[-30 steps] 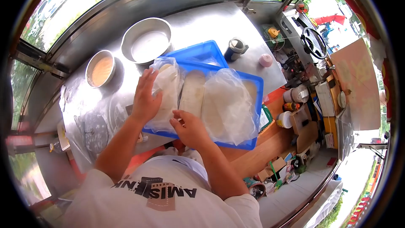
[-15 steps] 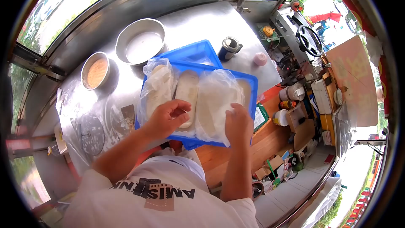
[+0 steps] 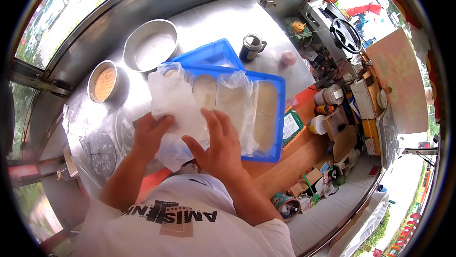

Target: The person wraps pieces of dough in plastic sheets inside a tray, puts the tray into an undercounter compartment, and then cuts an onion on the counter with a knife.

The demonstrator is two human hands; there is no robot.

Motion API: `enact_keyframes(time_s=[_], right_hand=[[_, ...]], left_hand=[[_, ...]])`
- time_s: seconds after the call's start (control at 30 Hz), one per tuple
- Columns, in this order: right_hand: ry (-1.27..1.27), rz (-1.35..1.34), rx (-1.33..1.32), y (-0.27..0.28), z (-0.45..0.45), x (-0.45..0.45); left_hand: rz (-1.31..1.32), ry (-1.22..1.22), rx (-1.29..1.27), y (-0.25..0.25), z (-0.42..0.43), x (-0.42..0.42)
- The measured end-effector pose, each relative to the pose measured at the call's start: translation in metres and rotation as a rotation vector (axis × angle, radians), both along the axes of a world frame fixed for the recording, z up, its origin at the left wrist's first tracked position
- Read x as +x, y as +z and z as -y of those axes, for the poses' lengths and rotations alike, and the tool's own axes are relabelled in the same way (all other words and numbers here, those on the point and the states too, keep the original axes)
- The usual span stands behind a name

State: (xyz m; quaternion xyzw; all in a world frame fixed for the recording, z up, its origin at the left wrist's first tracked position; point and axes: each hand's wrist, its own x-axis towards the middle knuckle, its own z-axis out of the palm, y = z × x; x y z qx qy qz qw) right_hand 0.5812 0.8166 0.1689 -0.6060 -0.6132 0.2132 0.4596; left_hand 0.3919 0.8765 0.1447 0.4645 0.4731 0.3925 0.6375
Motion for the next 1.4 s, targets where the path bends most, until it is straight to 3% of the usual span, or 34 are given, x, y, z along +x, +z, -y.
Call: enact_keyframes(time_s=[0.03,0.13,0.27,0.37,0.5,0.53,0.6,0.67,0.7,0.8,0.83,0.9,1.07,1.2,1.4], right_hand=[[-0.023,0.111,0.057,0.000,-0.005,0.001],[0.169,0.071,-0.020,-0.009,-0.010,-0.001],[0.265,-0.186,-0.093,-0.012,-0.010,-0.005],[0.072,-0.237,-0.118,-0.022,-0.004,-0.003],[-0.061,-0.281,-0.244,-0.030,-0.002,0.013],[-0.047,-0.327,-0.344,-0.031,-0.002,0.017],[-0.021,-0.418,-0.542,-0.035,-0.003,0.021],[-0.015,-0.429,-0.561,-0.045,-0.007,0.019],[-0.010,-0.434,-0.570,-0.052,-0.010,0.017],[-0.029,0.115,-0.568,-0.072,-0.020,0.012],[-0.016,0.188,-0.569,-0.073,-0.022,0.009],[0.014,0.334,-0.569,-0.072,-0.028,0.003],[0.008,0.470,-0.598,-0.065,-0.034,-0.013],[-0.012,0.477,-0.551,-0.071,-0.031,-0.019],[-0.029,0.699,-0.549,-0.068,-0.028,-0.034]], left_hand=[[-0.045,0.005,0.024,0.005,0.004,-0.002],[-0.276,-0.031,0.163,0.025,0.014,-0.002],[-0.220,0.131,0.169,0.007,0.021,-0.018],[-0.177,0.277,0.213,-0.009,0.017,-0.044],[-0.120,0.628,0.095,0.003,0.017,-0.070],[-0.101,0.611,0.098,0.007,0.016,-0.086],[-0.220,0.717,0.101,0.024,0.017,-0.099],[-0.196,0.769,0.165,0.021,0.016,-0.129],[-0.383,0.779,0.315,0.016,0.014,-0.144],[-0.415,0.823,0.340,0.028,0.018,-0.171],[-0.357,0.860,0.146,0.036,0.023,-0.179],[-0.281,0.889,0.208,0.038,0.026,-0.188],[-0.185,1.041,0.249,0.061,0.030,-0.162],[-0.151,0.976,0.226,0.045,0.040,-0.173],[-0.118,0.923,0.184,0.043,0.044,-0.171]])
